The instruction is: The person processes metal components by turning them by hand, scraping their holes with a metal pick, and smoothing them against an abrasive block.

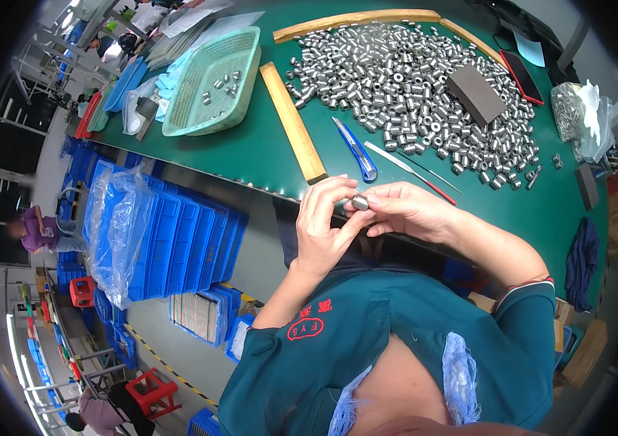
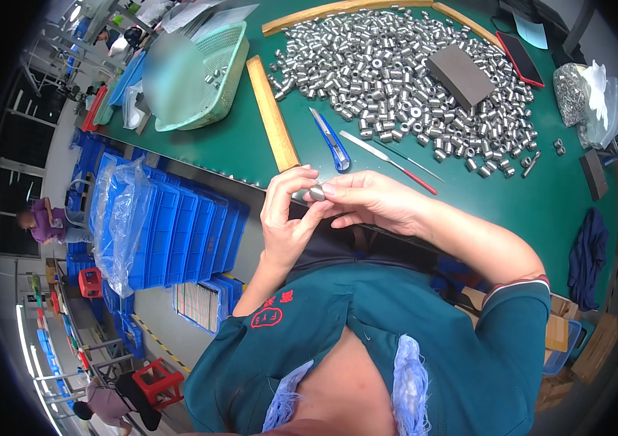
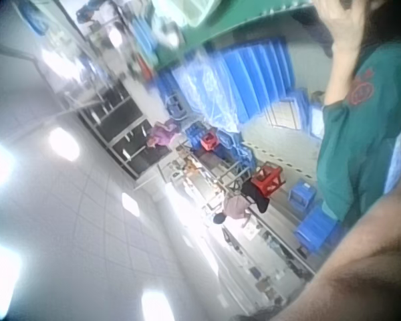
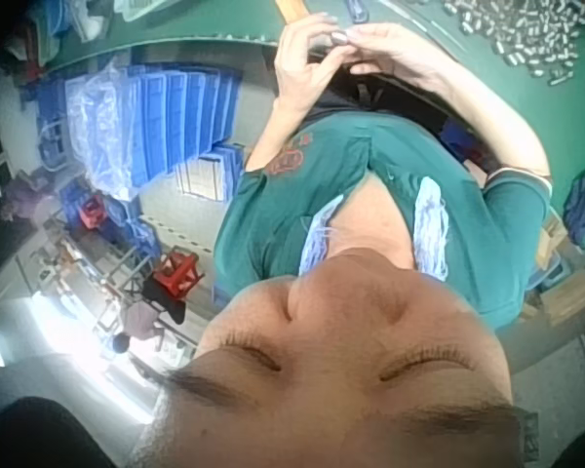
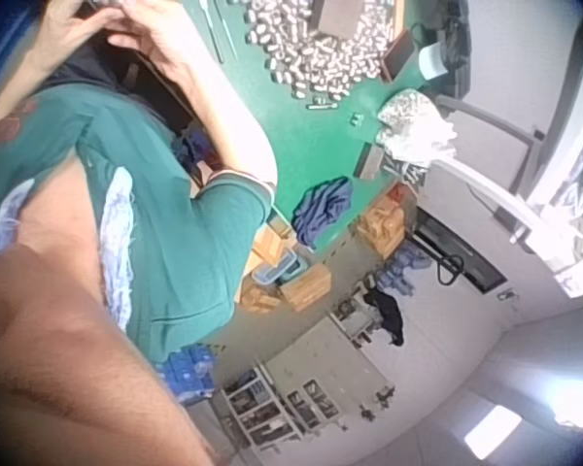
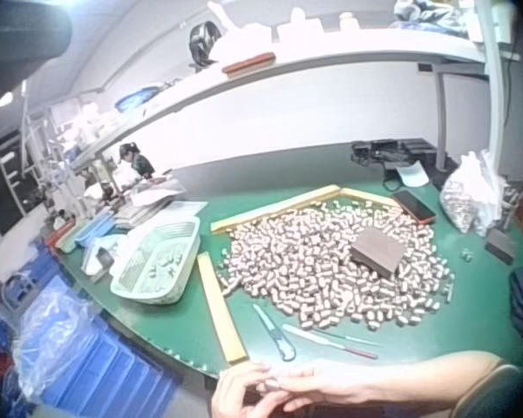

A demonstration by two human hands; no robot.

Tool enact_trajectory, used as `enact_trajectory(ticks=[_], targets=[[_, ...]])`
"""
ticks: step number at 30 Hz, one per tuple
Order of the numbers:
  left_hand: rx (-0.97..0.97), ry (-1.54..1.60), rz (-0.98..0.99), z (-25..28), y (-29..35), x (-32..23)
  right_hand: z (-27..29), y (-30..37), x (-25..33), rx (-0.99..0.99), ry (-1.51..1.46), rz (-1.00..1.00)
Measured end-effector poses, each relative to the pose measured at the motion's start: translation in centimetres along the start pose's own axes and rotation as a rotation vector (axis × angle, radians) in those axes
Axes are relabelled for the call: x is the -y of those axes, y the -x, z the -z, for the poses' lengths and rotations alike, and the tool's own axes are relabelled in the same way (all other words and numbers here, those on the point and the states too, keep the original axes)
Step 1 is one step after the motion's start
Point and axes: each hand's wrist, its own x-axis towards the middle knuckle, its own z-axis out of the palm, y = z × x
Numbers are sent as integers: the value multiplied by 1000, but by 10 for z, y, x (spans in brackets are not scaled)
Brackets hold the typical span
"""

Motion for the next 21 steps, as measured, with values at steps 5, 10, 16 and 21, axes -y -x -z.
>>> enact_trajectory(ticks=[5, 10, 16, 21], targets=[[-9, 37, -26, 0, -1, 1, 8, -4, -5, 70, -70, -1], [-21, -28, -89, 0, -2, 2, 6, -6, -3, 96, -74, -4], [-27, -310, -204, 17, -24, 24, 6, -6, -5, -3, -60, -1], [-230, -841, -132, 90, -114, 101, 6, -4, -4, -56, 64, 72]])
